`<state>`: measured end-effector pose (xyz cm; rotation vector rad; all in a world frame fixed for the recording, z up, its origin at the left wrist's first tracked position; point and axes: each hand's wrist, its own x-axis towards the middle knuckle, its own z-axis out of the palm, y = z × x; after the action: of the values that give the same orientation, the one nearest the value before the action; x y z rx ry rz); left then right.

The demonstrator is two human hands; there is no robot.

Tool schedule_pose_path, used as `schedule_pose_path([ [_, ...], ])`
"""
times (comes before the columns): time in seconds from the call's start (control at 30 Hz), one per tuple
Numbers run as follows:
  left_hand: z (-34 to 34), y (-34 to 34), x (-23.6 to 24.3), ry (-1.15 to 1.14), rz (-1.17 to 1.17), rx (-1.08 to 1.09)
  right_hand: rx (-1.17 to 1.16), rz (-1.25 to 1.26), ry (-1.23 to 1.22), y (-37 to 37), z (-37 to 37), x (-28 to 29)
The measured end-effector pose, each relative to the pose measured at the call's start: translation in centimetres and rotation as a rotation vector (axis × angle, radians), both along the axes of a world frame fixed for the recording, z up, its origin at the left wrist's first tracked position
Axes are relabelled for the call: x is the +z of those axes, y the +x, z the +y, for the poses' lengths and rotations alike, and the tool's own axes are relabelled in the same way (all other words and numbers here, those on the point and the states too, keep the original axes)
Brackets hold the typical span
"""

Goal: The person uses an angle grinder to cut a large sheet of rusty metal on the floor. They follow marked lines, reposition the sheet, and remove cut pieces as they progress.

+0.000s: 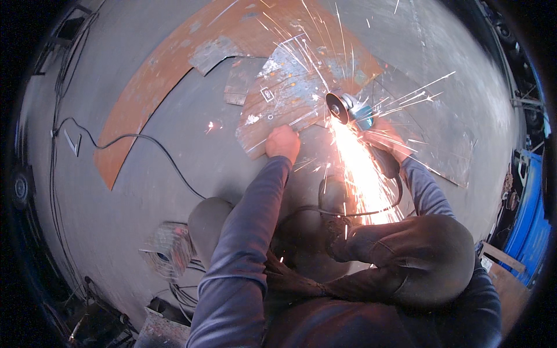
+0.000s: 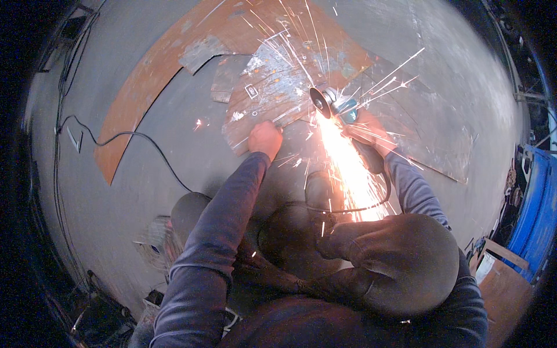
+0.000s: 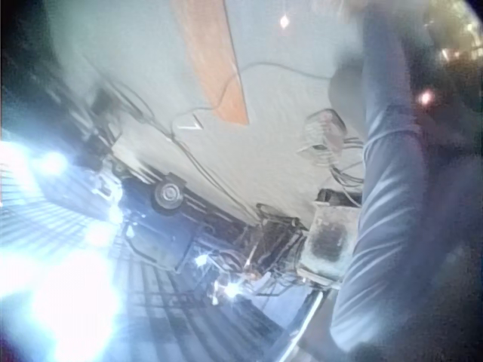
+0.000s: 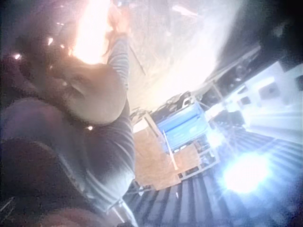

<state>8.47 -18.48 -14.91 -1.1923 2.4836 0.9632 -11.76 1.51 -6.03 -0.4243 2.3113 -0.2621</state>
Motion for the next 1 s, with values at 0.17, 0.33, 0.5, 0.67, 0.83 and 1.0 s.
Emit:
schedule_pose_path([
  [0.17, -0.2, -0.3, 0.3, 0.021, -0.031, -0.023, 0.044, -0.001, 0.025, 0.0, -0.4, 0.9],
  [0.33, 0.3, -0.8, 0.4, 0.036, -0.011, -0.011, 0.082, 0.061, 0.058, -0.7, 0.7, 0.0],
  [0.5, -0.5, 0.5, -0.9, -0.033, -0.064, -0.02, 0.037, -0.004, 0.008, 0.5, -1.2, 0.3],
  [0.67, 0.3, -1.0, 0.5, 0.005, -0.058, -0.035, 0.011, 0.045, 0.068, -0.1, -0.2, 1.4],
  [0.83, 0.1, -0.1, 0.2, -0.038, -0.053, -0.038, 0.024, -0.024, -0.136, 0.0, 0.1, 0.6],
  [1.0, -0.2, 0.6, -0.5, -0.1, -0.001, -0.093, 0.074, 0.048, 0.03, -0.5, -0.6, -0.9],
])
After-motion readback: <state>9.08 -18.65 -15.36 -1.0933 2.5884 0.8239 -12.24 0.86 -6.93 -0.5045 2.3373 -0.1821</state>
